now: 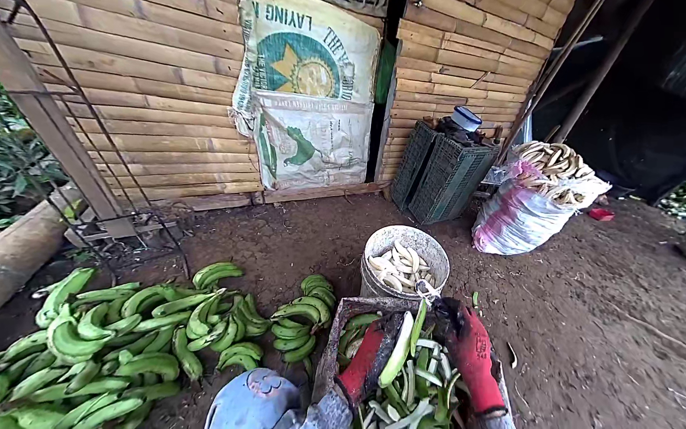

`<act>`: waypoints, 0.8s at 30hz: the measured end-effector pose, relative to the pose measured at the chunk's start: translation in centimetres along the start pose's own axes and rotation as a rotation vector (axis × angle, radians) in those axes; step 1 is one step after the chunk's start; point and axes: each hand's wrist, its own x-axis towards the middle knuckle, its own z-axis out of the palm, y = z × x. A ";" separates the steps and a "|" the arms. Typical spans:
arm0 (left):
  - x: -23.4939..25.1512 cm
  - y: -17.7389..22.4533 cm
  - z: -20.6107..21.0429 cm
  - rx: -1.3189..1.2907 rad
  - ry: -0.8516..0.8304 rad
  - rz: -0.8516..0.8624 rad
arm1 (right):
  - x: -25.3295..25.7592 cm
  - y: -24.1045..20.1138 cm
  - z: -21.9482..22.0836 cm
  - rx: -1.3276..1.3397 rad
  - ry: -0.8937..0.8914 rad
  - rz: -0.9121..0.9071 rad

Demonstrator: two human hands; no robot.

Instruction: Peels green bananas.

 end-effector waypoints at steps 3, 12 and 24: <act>1.4 -1.3 -0.3 -0.256 0.067 -0.005 | -0.9 -0.3 -0.3 0.144 0.069 -0.096; 2.2 -0.7 -0.9 -0.315 0.356 0.205 | -6.0 -2.6 1.5 0.162 -0.110 -0.318; 1.3 -2.8 0.0 -0.351 -0.073 0.014 | -1.4 -1.7 -0.3 0.035 0.292 -0.203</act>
